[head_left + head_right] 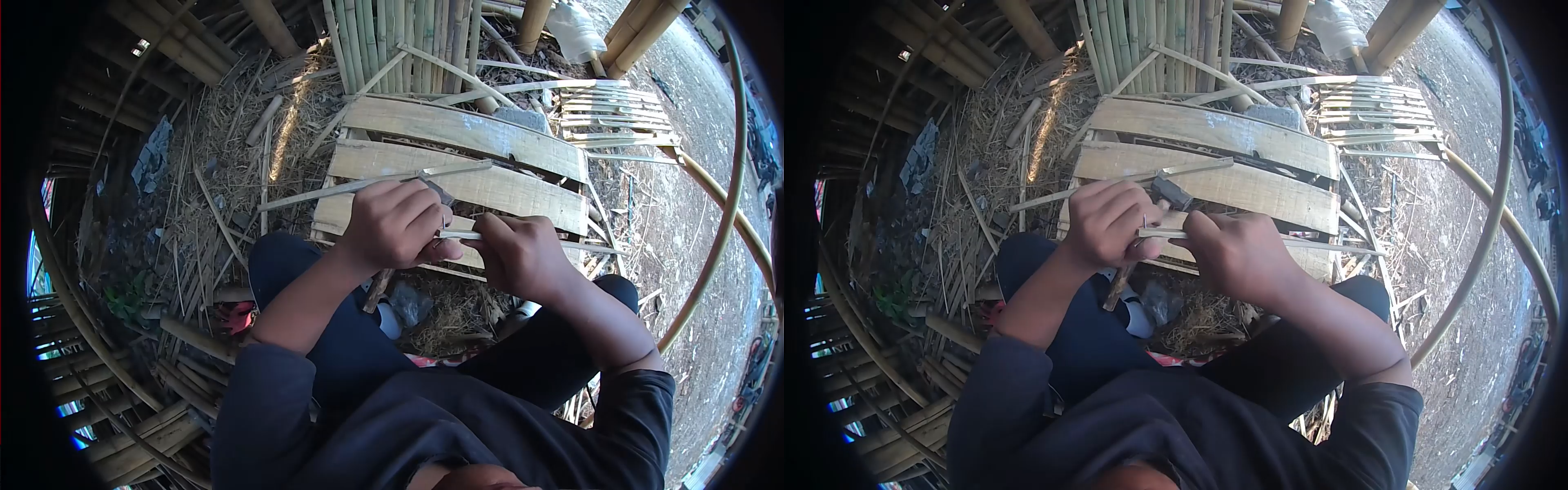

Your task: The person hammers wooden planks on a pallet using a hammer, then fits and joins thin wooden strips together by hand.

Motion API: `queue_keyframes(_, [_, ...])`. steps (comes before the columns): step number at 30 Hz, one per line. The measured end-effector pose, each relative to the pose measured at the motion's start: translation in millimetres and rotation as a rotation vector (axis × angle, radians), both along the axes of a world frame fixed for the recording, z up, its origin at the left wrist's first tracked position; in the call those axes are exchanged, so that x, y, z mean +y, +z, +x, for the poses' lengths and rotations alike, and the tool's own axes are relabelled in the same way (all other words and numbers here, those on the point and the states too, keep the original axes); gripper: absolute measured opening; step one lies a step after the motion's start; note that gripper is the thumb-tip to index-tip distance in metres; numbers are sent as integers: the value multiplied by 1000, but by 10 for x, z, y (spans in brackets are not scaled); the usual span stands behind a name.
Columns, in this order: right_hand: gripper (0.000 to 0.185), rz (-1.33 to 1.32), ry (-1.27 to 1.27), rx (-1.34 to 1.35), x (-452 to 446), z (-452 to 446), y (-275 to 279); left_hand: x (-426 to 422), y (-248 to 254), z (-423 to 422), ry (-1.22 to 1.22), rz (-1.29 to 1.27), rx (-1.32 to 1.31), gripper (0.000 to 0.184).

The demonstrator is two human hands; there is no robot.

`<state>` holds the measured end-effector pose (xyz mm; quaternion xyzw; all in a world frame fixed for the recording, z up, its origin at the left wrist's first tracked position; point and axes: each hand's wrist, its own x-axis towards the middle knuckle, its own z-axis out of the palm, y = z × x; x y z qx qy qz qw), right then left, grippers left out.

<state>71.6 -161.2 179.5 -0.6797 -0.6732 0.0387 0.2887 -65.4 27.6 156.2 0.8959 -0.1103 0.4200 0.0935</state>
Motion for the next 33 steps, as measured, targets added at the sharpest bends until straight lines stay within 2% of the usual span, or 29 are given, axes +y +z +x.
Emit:
queue_keyframes(5, [18,16,27,-13,-35,-16,17,11,-2,-63,-16,53,-21,64])
queue_keyframes(11, [18,60,21,-65,-54,-15,40,8,-63,-16,-101,-68,-52,60])
queue_keyframes(21, [15,136,35,-57,-34,15,-25,-15,-88,-34,-313,-433,169,58])
queue_keyframes(23, [17,120,13,-25,-14,39,-70,-86,-85,34,-365,-600,195,54])
queue_keyframes(25, [22,89,-3,8,17,45,-106,-255,-86,70,-309,-819,256,49])
queue_keyframes(27, [32,-3,26,12,30,59,-119,-297,-157,88,-321,-869,285,49])
queue_keyframes(30, [35,-49,50,60,42,37,-159,-335,-225,99,-349,-849,278,57])
queue_keyframes(33, [36,69,57,175,75,19,-55,-395,-182,75,-374,-1033,269,54])
